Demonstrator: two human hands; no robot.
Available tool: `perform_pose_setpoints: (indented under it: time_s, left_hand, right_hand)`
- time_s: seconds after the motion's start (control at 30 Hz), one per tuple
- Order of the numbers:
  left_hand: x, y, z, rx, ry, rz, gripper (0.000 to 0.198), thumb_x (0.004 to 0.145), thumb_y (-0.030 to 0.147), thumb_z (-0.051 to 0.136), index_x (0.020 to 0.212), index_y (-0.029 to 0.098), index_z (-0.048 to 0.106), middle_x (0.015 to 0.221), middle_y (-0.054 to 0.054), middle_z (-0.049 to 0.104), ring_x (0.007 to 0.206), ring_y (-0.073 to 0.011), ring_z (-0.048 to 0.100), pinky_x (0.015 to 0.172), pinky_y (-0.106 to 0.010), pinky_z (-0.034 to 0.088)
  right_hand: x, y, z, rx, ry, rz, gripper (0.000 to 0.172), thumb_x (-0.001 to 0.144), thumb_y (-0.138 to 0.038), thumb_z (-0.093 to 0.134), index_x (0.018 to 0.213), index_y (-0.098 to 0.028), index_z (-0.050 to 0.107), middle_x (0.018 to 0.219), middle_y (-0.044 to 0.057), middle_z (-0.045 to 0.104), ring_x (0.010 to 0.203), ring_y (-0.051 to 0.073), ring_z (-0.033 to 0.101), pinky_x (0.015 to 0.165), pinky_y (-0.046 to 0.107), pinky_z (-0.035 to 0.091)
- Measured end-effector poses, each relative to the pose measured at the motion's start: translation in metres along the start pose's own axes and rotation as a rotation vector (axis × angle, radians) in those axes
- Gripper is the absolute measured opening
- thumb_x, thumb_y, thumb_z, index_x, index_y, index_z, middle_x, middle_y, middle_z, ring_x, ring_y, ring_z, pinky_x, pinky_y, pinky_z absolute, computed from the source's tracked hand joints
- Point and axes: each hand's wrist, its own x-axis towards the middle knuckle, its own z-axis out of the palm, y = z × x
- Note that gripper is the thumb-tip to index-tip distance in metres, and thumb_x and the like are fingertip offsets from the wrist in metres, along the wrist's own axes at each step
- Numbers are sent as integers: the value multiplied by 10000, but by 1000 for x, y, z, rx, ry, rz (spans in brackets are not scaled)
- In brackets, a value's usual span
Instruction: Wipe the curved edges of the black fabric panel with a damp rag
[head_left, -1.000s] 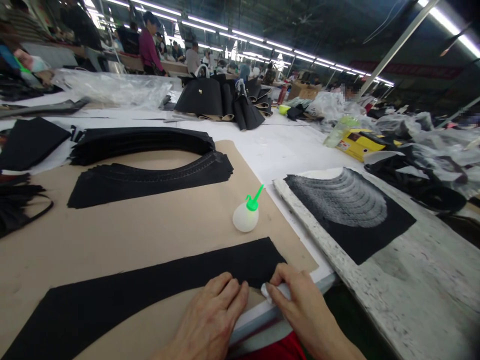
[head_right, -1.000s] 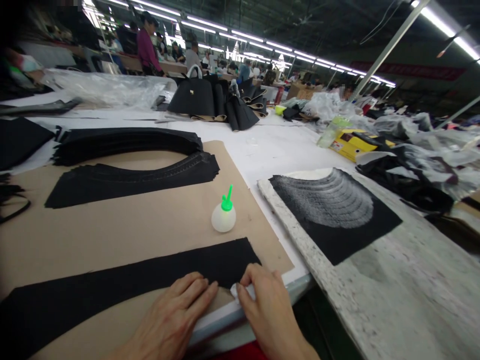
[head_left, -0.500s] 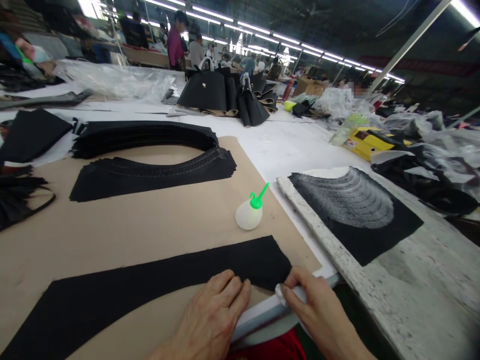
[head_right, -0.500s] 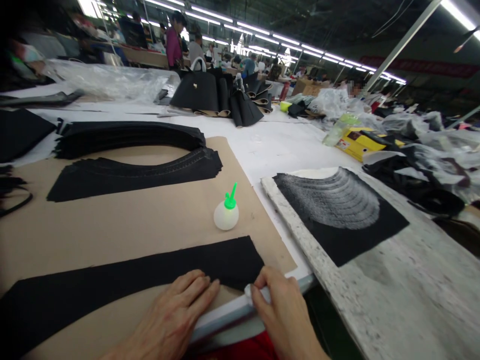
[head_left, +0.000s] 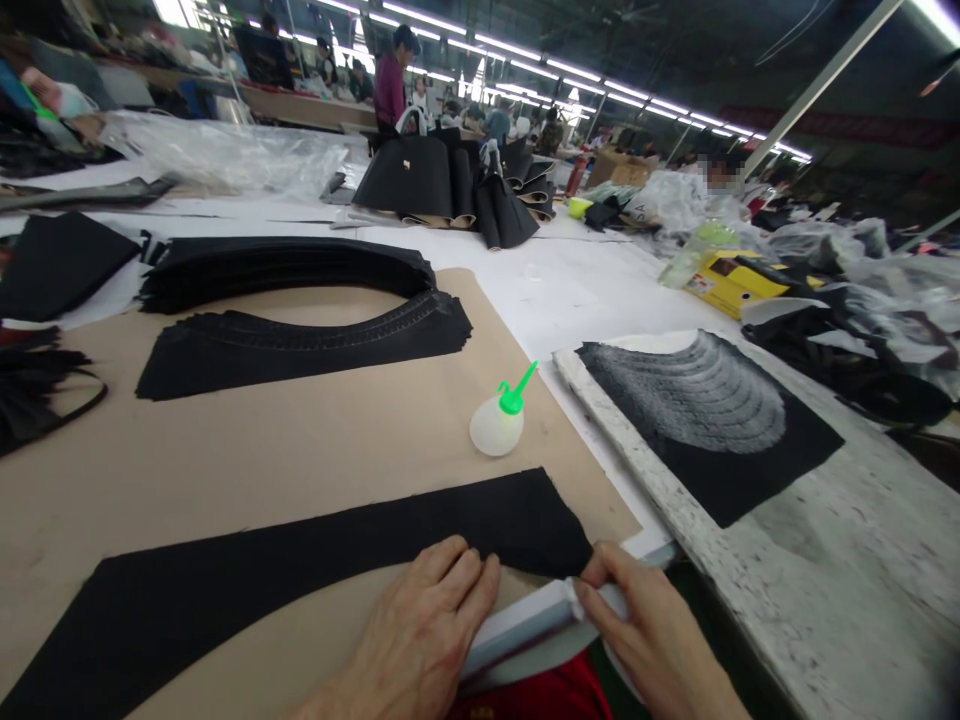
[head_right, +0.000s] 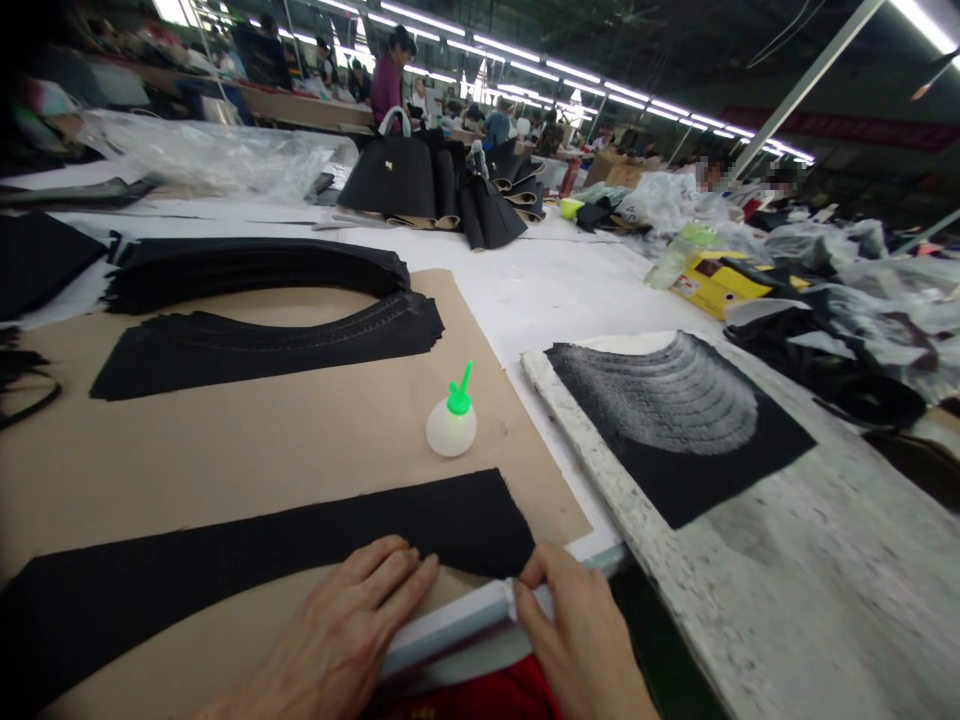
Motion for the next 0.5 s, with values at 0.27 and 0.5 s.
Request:
perform_pose_setpoints:
  time_s: [0.27,0.5]
  left_hand:
    - [0,2,-4,-57,14,-27,558,756,10,392,1298,106,478,1157,-120,630,1096,-252,560,894,-385,552]
    - [-11,-7,-38,-156,152,-269,374,885,60,370,1187,177,556,1121,-107,596,997,-204,595,816,-340,573]
  right_hand:
    - [6,-31,-33,203,108,-87,266,897,-428,484,733,-244,581,710,-8,635,679,180,596,634,284,422]
    - [30,-108,5,199,-3,-266,148,903,-223,530,758,-228,558,803,-13,618,797,189,562,746,327,343]
